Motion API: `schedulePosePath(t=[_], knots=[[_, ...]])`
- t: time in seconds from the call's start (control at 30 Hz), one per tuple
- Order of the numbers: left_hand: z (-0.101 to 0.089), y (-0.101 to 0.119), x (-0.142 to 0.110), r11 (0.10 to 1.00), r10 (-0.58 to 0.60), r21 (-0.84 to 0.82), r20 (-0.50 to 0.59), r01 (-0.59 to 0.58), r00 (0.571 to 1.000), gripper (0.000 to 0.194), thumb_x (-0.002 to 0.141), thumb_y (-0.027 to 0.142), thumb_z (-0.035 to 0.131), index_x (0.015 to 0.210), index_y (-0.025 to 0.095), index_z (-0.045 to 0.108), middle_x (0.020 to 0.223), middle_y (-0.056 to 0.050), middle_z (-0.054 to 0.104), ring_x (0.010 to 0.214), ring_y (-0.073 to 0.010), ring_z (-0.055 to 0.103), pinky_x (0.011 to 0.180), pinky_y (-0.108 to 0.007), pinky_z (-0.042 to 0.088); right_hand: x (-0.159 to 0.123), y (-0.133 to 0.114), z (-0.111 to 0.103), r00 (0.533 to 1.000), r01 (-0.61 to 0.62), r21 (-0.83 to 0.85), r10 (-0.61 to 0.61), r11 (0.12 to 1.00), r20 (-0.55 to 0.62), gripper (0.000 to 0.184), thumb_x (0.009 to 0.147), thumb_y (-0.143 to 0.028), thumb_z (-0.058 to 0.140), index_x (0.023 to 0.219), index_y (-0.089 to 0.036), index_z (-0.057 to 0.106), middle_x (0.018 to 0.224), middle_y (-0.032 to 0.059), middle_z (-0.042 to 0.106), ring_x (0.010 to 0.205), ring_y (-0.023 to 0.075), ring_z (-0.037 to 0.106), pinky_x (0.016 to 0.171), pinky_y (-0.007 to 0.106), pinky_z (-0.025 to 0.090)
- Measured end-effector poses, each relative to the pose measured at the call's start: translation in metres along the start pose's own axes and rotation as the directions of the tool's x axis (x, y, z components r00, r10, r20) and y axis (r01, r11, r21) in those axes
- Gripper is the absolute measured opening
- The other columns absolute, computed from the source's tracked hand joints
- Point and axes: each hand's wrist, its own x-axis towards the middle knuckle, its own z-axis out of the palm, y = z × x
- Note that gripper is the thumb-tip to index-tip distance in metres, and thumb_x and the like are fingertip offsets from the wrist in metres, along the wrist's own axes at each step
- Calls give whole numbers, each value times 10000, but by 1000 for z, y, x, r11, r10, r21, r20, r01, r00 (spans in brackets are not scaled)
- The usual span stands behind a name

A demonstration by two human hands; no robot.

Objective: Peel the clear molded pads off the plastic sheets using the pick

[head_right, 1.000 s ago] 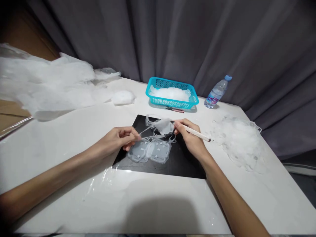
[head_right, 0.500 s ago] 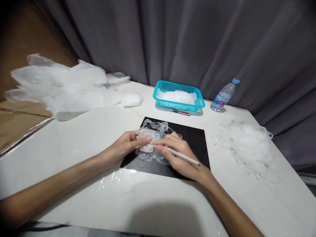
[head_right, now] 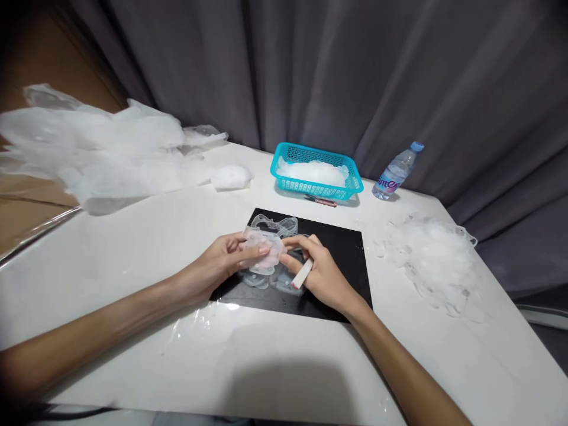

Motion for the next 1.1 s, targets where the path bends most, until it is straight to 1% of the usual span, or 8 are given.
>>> schedulePosePath(t=[0.27, 0.47, 0.6, 0.67, 0.8, 0.9, 1.0, 1.1], knots=[[2, -1, 5, 999, 25, -30, -28, -26, 999, 401, 806, 332, 899, 1118, 123, 759, 1058, -115, 813, 900, -195, 766, 847, -285, 606, 1, 4, 0, 1000, -6, 140, 8, 990, -17, 166, 940, -342, 719, 1073, -250, 753, 973, 6, 728, 765, 175, 427, 727, 327, 363], [11, 3, -5, 999, -49, -2, 68, 50, 996, 305, 814, 377, 874, 946, 117, 786, 879, -74, 793, 754, -142, 708, 704, -216, 544, 6, 7, 8, 975, 7, -76, -24, 997, -222, 77, 923, -229, 677, 918, -221, 754, 834, 25, 726, 811, 210, 520, 736, 342, 394], [8, 7, -4, 985, -70, 165, 109, 51, 992, 311, 808, 390, 862, 936, 120, 773, 821, -53, 763, 681, -131, 656, 643, -224, 503, 5, 10, -11, 997, 66, -98, -69, 993, -20, 212, 927, -193, 646, 1109, -241, 744, 944, 27, 746, 866, 218, 536, 784, 352, 434], [2, 6, 0, 965, -34, 261, 92, 9, 995, 330, 822, 393, 844, 988, 124, 751, 870, -56, 756, 724, -149, 662, 670, -244, 510, 4, 9, -22, 996, 88, -45, -88, 995, 0, 289, 930, -186, 625, 1199, -249, 709, 1036, 30, 735, 859, 211, 526, 799, 355, 447], [-6, -1, 4, 858, 78, 499, 118, -127, 990, 328, 849, 424, 807, 964, 142, 685, 825, -17, 672, 713, -150, 606, 637, -248, 468, 8, 1, -19, 982, 129, -29, -132, 991, -133, 191, 1003, -278, 592, 1150, -243, 709, 1098, 45, 710, 870, 205, 548, 835, 370, 455], [-3, -1, -1, 728, 119, 658, 157, -194, 980, 336, 893, 466, 752, 992, 153, 681, 741, 25, 588, 640, -127, 516, 580, -235, 392, 12, -5, -1, 986, 150, -71, -155, 986, -60, 206, 1014, -342, 631, 1179, -256, 719, 1059, 46, 710, 945, 217, 566, 850, 366, 463], [1, 7, -7, 675, 108, 700, 218, -233, 970, 366, 1008, 495, 594, 1168, 183, 701, 787, 16, 624, 648, -136, 522, 608, -243, 405, 13, -8, 9, 989, 142, -75, -144, 987, -16, 130, 1000, -334, 669, 1072, -262, 750, 946, 27, 706, 909, 206, 561, 814, 344, 462], [1, 14, -9, 620, 137, 732, 255, -283, 957, 402, 1070, 486, 465, 1046, 191, 738, 793, -1, 659, 669, -157, 572, 635, -250, 432, 10, -12, 6, 994, 93, -77, -96, 993, -45, 128, 988, -315, 679, 900, -246, 742, 829, 11, 679, 844, 193, 555, 760, 325, 445]])
